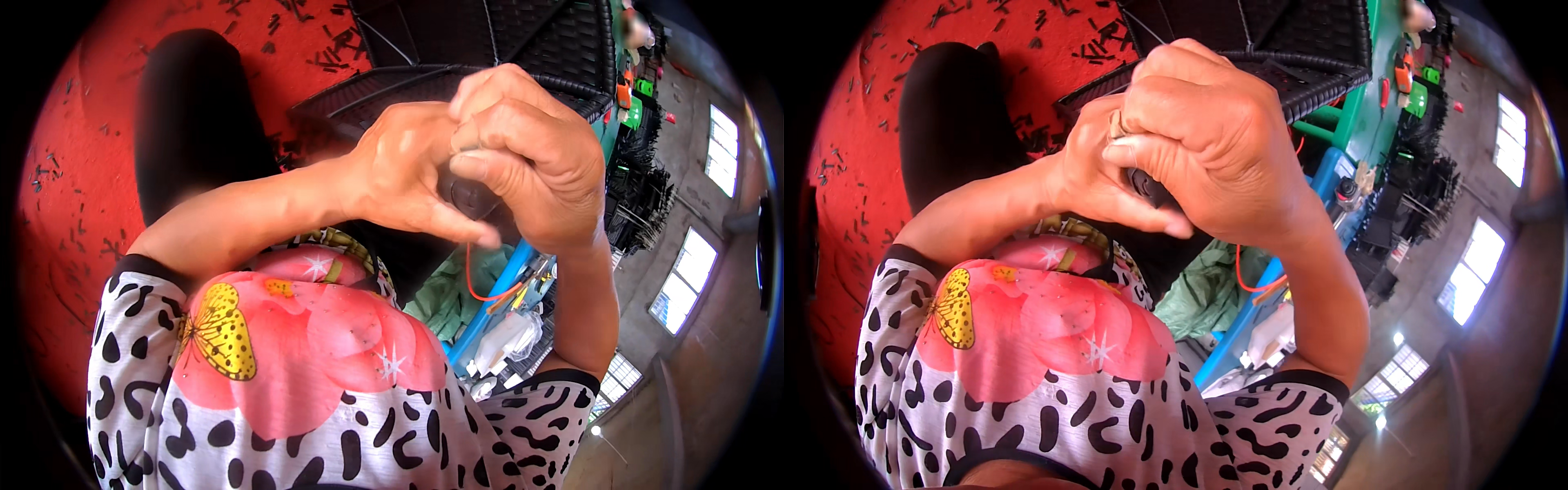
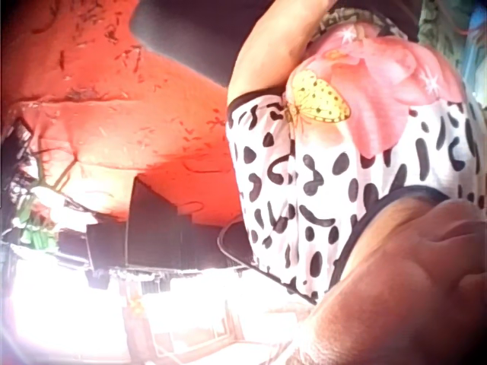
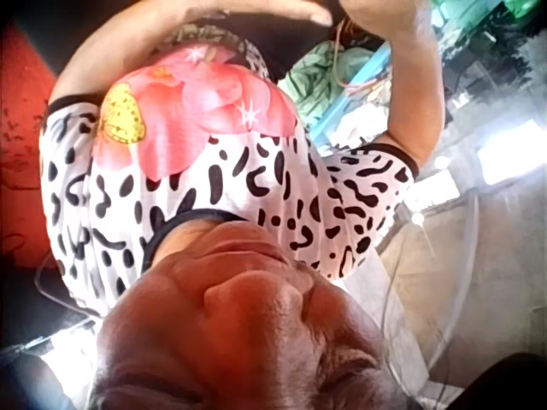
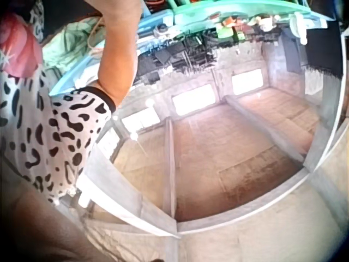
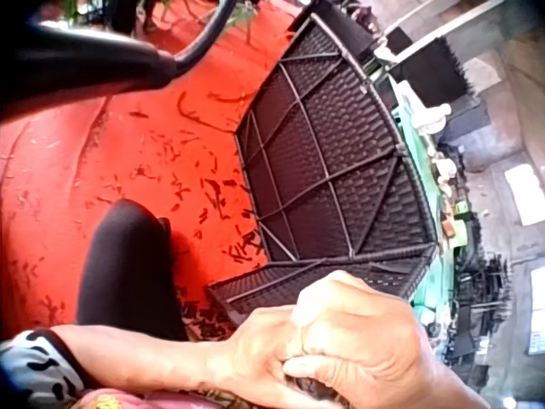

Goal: The person weaves and secures plastic wicker strands onto a black metal frame to construct furniture, using pliers and shears to cut and tuck the ends.

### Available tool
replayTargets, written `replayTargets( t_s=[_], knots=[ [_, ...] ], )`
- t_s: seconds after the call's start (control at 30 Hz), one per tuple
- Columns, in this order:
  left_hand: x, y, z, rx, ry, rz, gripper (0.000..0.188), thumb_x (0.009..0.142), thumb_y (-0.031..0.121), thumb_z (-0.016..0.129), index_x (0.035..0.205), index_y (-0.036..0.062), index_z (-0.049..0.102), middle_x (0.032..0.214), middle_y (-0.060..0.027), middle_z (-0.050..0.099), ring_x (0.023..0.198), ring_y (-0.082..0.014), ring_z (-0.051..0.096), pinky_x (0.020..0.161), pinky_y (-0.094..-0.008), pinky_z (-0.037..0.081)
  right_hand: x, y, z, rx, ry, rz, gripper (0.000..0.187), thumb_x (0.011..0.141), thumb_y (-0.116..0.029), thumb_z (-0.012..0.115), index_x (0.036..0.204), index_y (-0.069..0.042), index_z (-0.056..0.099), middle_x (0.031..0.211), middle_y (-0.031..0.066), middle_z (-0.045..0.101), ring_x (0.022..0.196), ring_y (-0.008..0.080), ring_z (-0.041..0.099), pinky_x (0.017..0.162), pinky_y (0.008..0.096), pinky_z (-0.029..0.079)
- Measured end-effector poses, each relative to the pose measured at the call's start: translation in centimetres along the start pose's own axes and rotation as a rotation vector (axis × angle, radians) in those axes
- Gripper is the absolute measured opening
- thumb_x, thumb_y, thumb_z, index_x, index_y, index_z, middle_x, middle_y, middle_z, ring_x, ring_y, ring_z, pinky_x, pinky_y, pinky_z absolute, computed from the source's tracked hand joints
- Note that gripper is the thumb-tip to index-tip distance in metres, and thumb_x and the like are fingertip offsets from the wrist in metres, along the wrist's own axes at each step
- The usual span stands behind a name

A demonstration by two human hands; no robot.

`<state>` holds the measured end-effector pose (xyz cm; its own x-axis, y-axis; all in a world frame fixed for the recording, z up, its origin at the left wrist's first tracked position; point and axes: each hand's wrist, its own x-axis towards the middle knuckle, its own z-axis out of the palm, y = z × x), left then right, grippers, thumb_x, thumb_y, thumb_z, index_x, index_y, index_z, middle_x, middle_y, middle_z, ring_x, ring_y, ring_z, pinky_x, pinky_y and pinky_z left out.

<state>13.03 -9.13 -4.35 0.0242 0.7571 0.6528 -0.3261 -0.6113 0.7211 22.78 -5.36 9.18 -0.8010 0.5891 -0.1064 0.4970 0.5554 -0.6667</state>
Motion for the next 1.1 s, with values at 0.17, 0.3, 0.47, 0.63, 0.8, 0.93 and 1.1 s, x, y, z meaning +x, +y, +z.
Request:
replayTargets(
  t_s=[0.17, 0.3, 0.47, 0.63, 0.8, 0.93, 1.1],
  knots=[
    [0.1, 1.9, -1.8, -0.832, -0.141, -0.493, 0.032, 0.071, 0.017, 0.076, 0.093, -0.0001, 0.06, 0.081, -0.0019, 0.056, 0.082, -0.0097, 0.053, 0.072, -0.0243, 0.043, -0.1, -0.7, -0.7, 0.012, -0.067, 0.04, 0.011, 0.065, -0.003, 0.066, 0.07, 0.002, 0.058, 0.092, 0.0142, 0.055, 0.099, 0.0293, 0.052, 0.089, 0.038, 0.04],
    [0.0, 3.5, -1.7, -0.808, -0.102, -0.598, 0.021, 0.074, 0.011, 0.072, 0.087, -0.0011, 0.062, 0.082, -0.0014, 0.058, 0.078, -0.0076, 0.052, 0.07, -0.0229, 0.042, -0.5, -1.2, -0.3, 0.074, -0.001, 0.095, 0.009, 0.068, -0.003, 0.065, 0.07, 0.003, 0.058, 0.093, 0.0154, 0.056, 0.098, 0.0278, 0.053, 0.089, 0.0376, 0.04],
    [0.1, 3.6, -1.5, -0.794, -0.007, -0.603, 0.013, 0.078, 0.008, 0.065, 0.087, -0.0014, 0.062, 0.076, -0.0023, 0.058, 0.073, -0.0071, 0.051, 0.065, -0.0233, 0.042, -0.6, -1.4, 0.1, 0.102, 0.084, 0.128, 0.008, 0.078, -0.003, 0.059, 0.077, 0.005, 0.056, 0.094, 0.0165, 0.057, 0.092, 0.0247, 0.056, 0.088, 0.0369, 0.042],
    [0.4, 3.3, -1.2, -0.756, -0.098, -0.553, 0.005, 0.081, 0.0, 0.056, 0.082, -0.0031, 0.06, 0.087, -0.0055, 0.055, 0.079, -0.0076, 0.048, 0.07, -0.0236, 0.04, -2.0, -1.0, 1.1, 0.31, 0.506, 0.107, 0.023, 0.076, 0.001, 0.06, 0.098, 0.006, 0.055, 0.093, 0.0125, 0.058, 0.086, 0.0169, 0.055, 0.079, 0.028, 0.044],
    [0.3, 3.6, -1.1, -0.818, -0.086, -0.605, 0.013, 0.083, 0.007, 0.051, 0.076, -0.0023, 0.059, 0.089, -0.0072, 0.054, 0.074, -0.008, 0.045, 0.066, -0.021, 0.037, -4.1, -2.8, 0.6, -0.42, 0.291, 0.05, 0.032, 0.057, -0.005, 0.072, 0.086, -0.001, 0.059, 0.077, 0.0086, 0.059, 0.075, 0.0261, 0.057, 0.073, 0.0348, 0.043],
    [0.3, 3.4, -1.1, -0.83, -0.103, -0.621, 0.016, 0.084, 0.009, 0.049, 0.076, -0.0024, 0.058, 0.089, -0.0075, 0.054, 0.074, -0.0078, 0.045, 0.066, -0.0212, 0.037, -4.0, -4.4, 0.1, -0.467, 0.155, 0.165, 0.025, 0.056, -0.004, 0.072, 0.079, -0.004, 0.061, 0.073, 0.0052, 0.059, 0.073, 0.0245, 0.056, 0.07, 0.0335, 0.041],
    [0.6, 3.2, -0.4, -0.902, -0.164, -0.604, 0.012, 0.082, 0.007, 0.05, 0.079, -0.0027, 0.056, 0.088, -0.0074, 0.054, 0.077, -0.0103, 0.048, 0.069, -0.0234, 0.039, -3.7, -5.5, -1.4, -0.458, 0.008, 0.261, 0.019, 0.061, -0.001, 0.067, 0.079, -0.005, 0.061, 0.071, 0.0042, 0.058, 0.072, 0.0239, 0.056, 0.072, 0.0346, 0.04]
  ],
)
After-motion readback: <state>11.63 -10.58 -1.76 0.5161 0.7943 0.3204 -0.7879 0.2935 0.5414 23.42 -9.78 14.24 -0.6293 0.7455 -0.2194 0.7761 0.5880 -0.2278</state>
